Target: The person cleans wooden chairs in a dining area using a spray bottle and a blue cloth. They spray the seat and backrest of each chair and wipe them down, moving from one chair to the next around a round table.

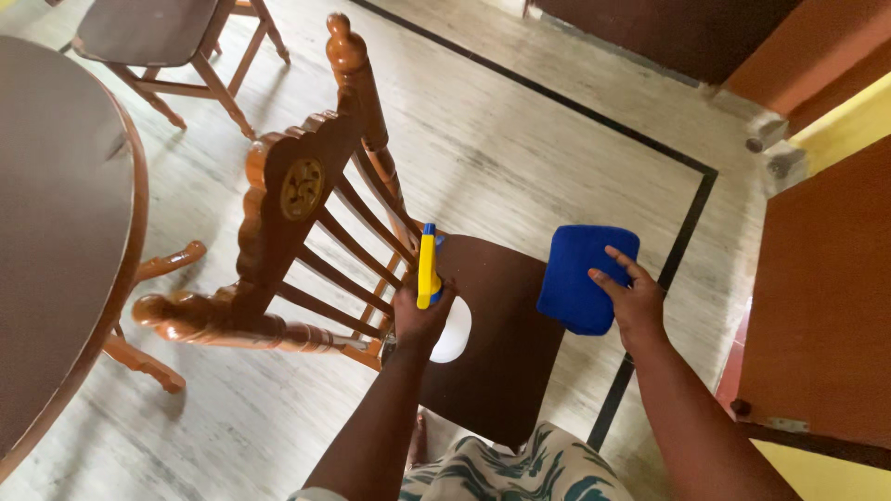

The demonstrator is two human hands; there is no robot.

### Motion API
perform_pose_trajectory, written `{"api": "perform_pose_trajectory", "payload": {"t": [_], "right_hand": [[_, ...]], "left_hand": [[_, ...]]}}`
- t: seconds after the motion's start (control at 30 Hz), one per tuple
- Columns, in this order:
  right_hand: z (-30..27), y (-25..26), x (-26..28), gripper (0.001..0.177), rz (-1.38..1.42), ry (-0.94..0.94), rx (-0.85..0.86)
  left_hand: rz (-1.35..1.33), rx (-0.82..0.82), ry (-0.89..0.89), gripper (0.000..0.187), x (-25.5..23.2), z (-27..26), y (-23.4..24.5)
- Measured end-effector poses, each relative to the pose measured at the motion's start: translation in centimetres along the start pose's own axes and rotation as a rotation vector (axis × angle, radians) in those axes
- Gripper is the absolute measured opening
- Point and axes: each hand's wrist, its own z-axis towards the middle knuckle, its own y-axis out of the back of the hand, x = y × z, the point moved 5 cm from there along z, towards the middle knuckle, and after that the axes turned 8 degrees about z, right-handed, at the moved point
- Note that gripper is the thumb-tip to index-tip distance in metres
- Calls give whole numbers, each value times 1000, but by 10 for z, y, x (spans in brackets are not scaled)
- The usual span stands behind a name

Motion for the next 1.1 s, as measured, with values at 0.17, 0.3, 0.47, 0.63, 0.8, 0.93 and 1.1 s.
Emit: {"api": "perform_pose_trajectory", "payload": {"t": [0.17, 0.3, 0.47, 0.63, 0.8, 0.93, 1.1], "right_hand": [[0, 17, 67, 70, 105, 128, 51], [11, 40, 99, 71, 239, 151, 60], [25, 48, 154, 70, 303, 235, 123], [30, 39, 216, 70, 308, 235, 110], [21, 30, 265, 69, 299, 364, 171], [16, 18, 283, 66, 397, 346, 216], [-3, -8, 305, 64, 337, 352, 198]], "left_hand": [[-121, -42, -64, 24, -71, -4, 34], [-335, -58, -180, 21, -111, -10, 63], [-389, -126, -269, 23, -157, -17, 97], [-218, -180, -274, 27, -204, -25, 130], [-322, -221, -335, 29, -240, -33, 169], [-327, -301, -291, 33, -252, -33, 210], [-433, -392, -343, 31, -265, -35, 273]]}}
